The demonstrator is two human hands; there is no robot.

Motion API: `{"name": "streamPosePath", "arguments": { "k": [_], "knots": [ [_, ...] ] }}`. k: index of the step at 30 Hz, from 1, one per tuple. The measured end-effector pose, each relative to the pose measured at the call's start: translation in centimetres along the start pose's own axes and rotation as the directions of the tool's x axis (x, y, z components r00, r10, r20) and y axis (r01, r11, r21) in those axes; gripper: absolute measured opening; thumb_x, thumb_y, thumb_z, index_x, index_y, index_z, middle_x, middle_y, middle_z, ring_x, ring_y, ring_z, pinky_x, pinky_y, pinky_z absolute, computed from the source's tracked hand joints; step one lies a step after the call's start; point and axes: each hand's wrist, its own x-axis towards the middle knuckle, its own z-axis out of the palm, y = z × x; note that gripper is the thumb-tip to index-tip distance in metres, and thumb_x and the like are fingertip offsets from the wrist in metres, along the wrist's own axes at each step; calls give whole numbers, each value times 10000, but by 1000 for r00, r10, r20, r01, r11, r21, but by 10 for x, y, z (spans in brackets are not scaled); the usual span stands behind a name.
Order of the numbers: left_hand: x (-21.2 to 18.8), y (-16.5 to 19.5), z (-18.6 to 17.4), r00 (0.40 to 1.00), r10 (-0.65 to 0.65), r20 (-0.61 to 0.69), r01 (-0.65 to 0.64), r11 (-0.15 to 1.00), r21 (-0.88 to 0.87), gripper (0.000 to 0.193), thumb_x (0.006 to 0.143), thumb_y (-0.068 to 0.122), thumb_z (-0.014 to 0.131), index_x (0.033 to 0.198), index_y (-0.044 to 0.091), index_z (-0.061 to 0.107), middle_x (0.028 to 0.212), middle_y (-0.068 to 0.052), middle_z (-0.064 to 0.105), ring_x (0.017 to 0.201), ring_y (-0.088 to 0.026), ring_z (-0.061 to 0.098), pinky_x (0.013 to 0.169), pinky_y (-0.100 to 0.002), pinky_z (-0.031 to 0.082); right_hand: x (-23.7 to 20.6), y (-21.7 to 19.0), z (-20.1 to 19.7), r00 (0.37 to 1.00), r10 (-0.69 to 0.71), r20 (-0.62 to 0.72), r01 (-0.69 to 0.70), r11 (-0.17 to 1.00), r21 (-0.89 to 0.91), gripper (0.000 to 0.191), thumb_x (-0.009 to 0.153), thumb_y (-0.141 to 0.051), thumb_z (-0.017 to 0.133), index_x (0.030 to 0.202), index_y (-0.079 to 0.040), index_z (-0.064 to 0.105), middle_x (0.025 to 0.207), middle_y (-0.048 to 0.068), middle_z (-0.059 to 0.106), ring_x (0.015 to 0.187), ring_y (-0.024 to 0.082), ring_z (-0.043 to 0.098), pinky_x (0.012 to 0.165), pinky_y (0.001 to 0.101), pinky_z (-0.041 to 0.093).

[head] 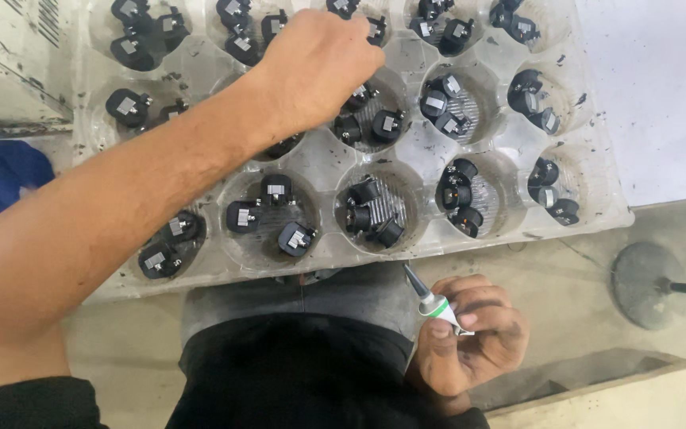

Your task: The person picks black plug-shaped components one at a time from a plastic tray on the workbench, applies glue to each component with a small nozzle bottle held in the other hand, and places the component back into the tray, repeating this cycle across the tray.

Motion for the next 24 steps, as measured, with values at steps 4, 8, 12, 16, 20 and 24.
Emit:
{"name": "streamPosePath", "arguments": {
  "k": [4, 8, 12, 16, 20, 24],
  "knots": [
    [2, 16, -22, 944, -214, 251, 276, 930, -243, 188, 644, 211, 866, 745, 114, 741, 787, -134, 730, 795, -347, 716, 687, -475, 567, 3, 2, 1, 1000, 23, -10, -23, 1000, 20, 298, 907, -53, 778, 1029, -62, 507, 848, 82, 521, 749, 190, 527, 684, 342, 521],
    [15, 33, -28, 857, -322, 402, 390, 916, -98, 257, 585, 208, 869, 746, 66, 728, 805, -179, 723, 790, -361, 724, 684, -468, 597, 5, 1, 4, 998, 54, 12, -53, 998, -12, 292, 928, -43, 776, 1032, -73, 504, 869, 80, 526, 782, 194, 534, 699, 340, 527],
    [19, 31, -37, 864, -321, 388, 403, 903, -151, 326, 592, 229, 877, 823, 43, 742, 814, -179, 733, 795, -369, 713, 704, -480, 580, 7, 3, 7, 1000, 27, 14, -26, 998, -61, 321, 892, -31, 799, 1027, -76, 511, 878, 74, 534, 801, 205, 557, 719, 328, 527],
    [-2, 31, -62, 881, -368, 297, 470, 748, -468, 258, 818, 266, 788, 975, 66, 749, 841, -146, 744, 790, -319, 712, 728, -437, 553, 9, 7, 8, 1000, 27, -16, -29, 995, -93, 349, 861, 2, 833, 1003, -79, 525, 892, 73, 548, 844, 213, 565, 757, 295, 495],
    [-40, 46, -94, 804, -377, 459, 579, 325, -747, 205, 881, 170, 774, 1062, 99, 709, 891, -20, 730, 702, -137, 655, 634, -306, 544, 14, 11, 6, 999, -5, 34, 10, 987, -161, 335, 834, 7, 848, 934, -78, 540, 881, 54, 571, 835, 195, 545, 777, 305, 487],
    [-90, 75, -121, 809, -361, 464, 441, -148, -885, 368, 772, -50, 821, 1054, 55, 611, 1008, -43, 703, 879, -94, 697, 787, -269, 600, 16, 14, 7, 993, 26, 115, -2, 979, -202, 338, 849, -19, 850, 964, -102, 543, 883, 56, 589, 890, 218, 588, 814, 372, 564]
  ]
}}
